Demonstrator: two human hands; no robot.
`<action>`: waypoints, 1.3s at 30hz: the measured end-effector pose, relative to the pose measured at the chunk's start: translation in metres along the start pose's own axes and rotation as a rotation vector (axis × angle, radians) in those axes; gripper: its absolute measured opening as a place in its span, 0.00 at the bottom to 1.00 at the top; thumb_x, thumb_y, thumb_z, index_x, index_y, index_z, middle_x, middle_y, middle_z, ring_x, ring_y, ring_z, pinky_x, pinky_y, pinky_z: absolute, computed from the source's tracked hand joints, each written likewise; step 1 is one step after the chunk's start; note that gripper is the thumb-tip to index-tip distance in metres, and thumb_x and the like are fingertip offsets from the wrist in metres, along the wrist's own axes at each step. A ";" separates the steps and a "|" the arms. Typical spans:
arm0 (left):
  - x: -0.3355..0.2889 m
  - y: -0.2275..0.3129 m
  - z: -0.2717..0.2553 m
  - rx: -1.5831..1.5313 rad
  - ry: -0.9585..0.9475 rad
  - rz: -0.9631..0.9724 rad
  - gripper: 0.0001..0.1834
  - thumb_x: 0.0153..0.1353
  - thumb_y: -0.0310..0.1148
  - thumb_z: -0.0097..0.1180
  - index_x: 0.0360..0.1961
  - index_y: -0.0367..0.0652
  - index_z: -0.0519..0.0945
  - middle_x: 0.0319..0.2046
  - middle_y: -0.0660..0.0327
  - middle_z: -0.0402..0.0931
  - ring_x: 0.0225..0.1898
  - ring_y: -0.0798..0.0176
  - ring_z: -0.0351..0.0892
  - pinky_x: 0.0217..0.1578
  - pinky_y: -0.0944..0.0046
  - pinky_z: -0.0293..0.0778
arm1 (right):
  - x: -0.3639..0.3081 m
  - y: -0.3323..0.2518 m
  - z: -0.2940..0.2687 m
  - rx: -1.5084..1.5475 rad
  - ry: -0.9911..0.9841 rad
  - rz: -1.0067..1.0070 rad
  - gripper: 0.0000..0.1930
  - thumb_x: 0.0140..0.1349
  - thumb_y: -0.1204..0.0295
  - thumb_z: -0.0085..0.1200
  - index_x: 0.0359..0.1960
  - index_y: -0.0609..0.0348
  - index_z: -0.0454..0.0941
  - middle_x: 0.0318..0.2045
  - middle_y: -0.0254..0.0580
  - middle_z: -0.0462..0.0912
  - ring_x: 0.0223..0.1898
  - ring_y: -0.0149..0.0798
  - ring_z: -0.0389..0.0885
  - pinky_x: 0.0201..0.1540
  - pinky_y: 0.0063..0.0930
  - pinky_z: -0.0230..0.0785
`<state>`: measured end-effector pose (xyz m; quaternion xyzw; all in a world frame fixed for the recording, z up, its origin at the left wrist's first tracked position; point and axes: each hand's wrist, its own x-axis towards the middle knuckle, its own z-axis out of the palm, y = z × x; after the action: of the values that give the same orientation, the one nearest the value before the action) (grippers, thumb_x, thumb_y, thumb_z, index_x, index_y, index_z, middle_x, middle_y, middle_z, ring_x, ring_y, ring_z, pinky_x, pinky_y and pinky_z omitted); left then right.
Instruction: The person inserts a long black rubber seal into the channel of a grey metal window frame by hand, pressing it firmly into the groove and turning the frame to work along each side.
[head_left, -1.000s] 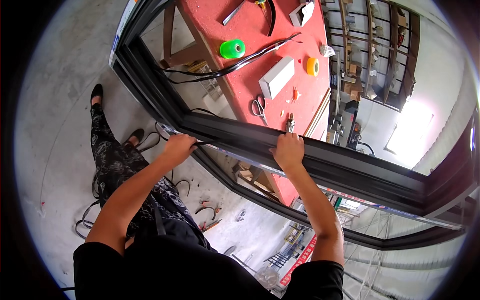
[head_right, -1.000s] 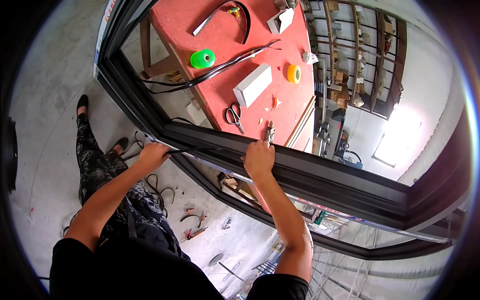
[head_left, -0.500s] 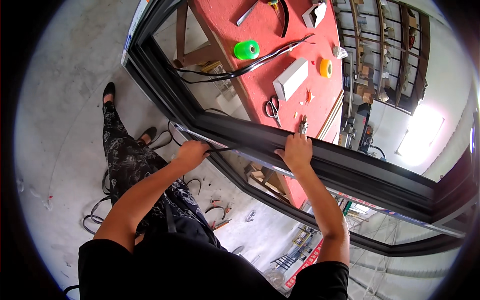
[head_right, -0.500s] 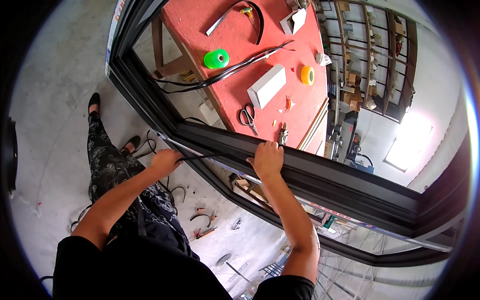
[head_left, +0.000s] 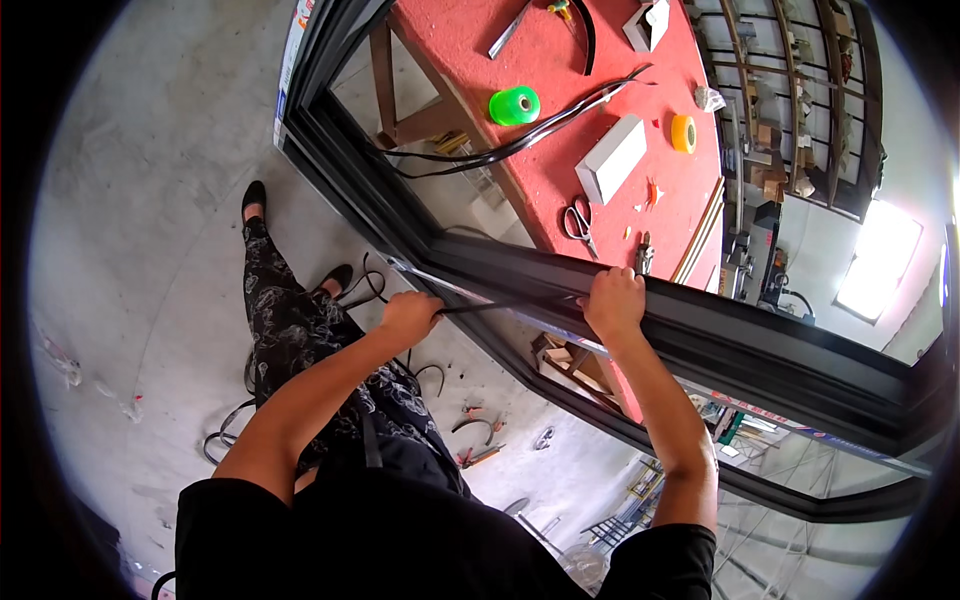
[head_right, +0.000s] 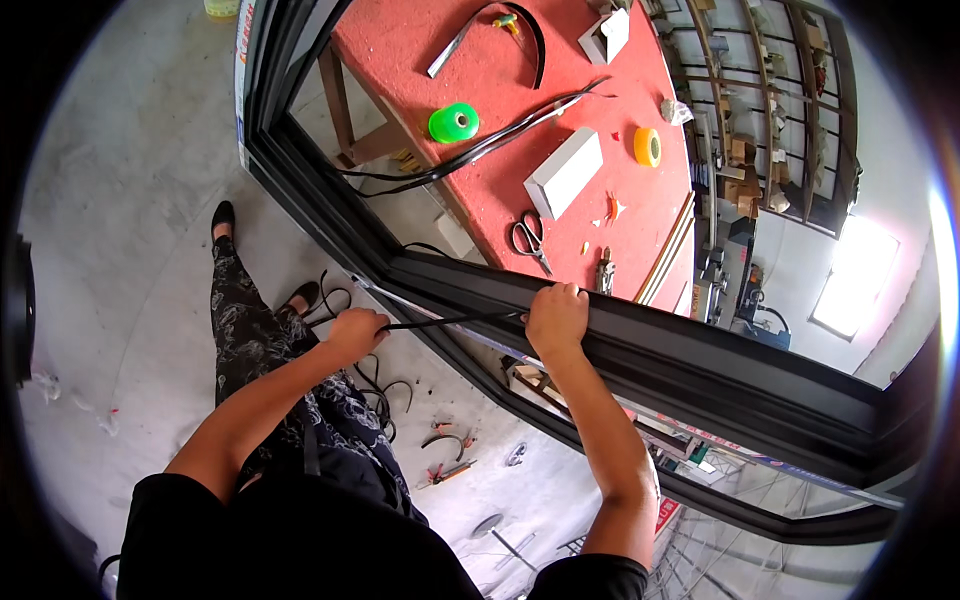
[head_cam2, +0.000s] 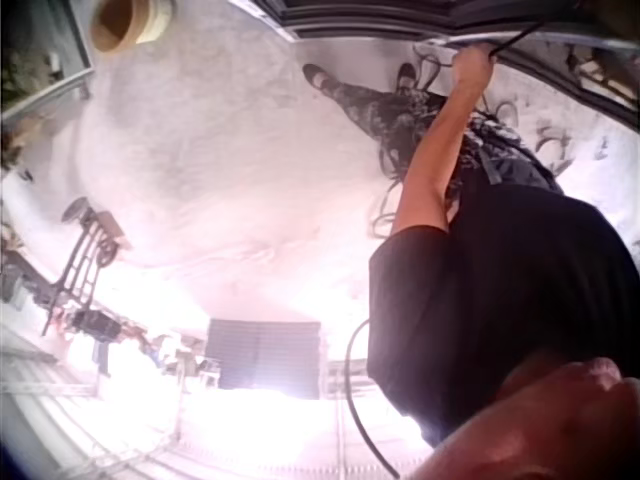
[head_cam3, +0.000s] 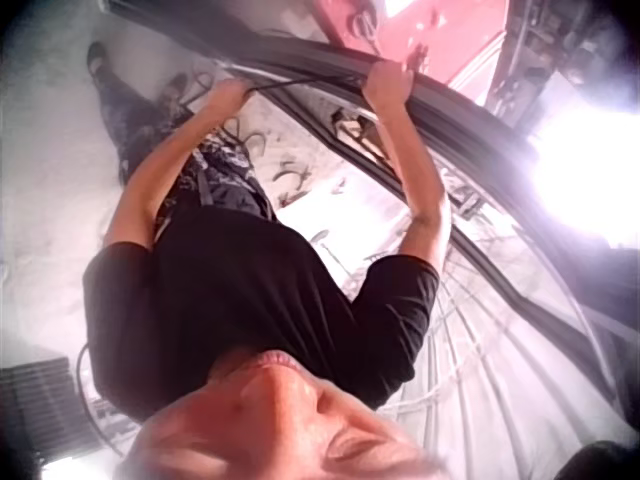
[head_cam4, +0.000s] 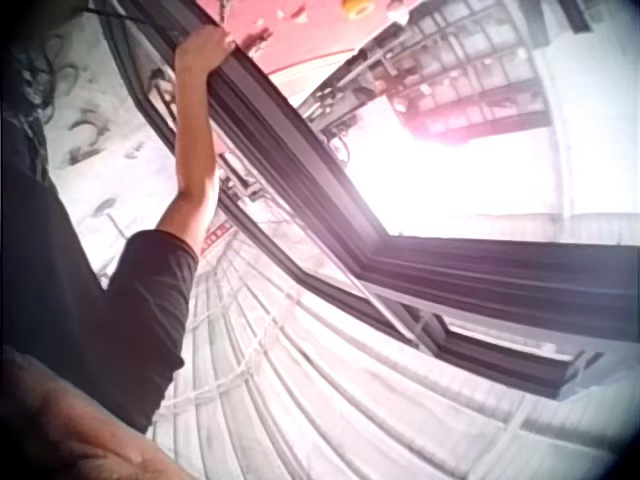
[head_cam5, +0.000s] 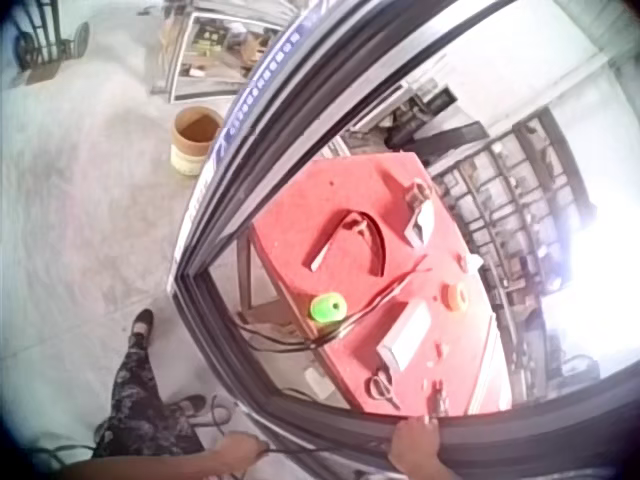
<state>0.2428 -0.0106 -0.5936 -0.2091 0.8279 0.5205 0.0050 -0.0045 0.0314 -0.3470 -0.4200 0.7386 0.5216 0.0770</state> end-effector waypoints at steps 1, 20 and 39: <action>-0.001 -0.003 0.000 -0.003 0.011 -0.001 0.09 0.55 0.38 0.61 0.32 0.46 0.81 0.26 0.56 0.77 0.35 0.47 0.79 0.35 0.47 0.73 | 0.001 -0.001 0.001 -0.002 0.004 -0.002 0.24 0.50 0.47 0.65 0.38 0.53 0.83 0.41 0.39 0.82 0.49 0.39 0.77 0.50 0.35 0.66; -0.002 -0.006 -0.017 0.078 -0.041 -0.079 0.10 0.53 0.38 0.61 0.31 0.43 0.81 0.31 0.52 0.80 0.39 0.46 0.79 0.39 0.47 0.75 | 0.006 -0.008 0.019 -0.003 -0.009 0.012 0.25 0.51 0.46 0.64 0.41 0.53 0.84 0.41 0.39 0.83 0.48 0.39 0.79 0.47 0.33 0.69; -0.015 -0.035 0.001 0.138 -0.073 -0.100 0.09 0.55 0.36 0.62 0.33 0.42 0.81 0.33 0.54 0.79 0.42 0.48 0.78 0.41 0.50 0.76 | 0.017 -0.019 0.015 -0.044 0.009 -0.078 0.21 0.52 0.47 0.63 0.37 0.49 0.86 0.38 0.36 0.84 0.46 0.39 0.79 0.45 0.32 0.67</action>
<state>0.2688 -0.0173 -0.6208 -0.2304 0.8495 0.4685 0.0757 -0.0066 0.0330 -0.3768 -0.4524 0.7104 0.5324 0.0844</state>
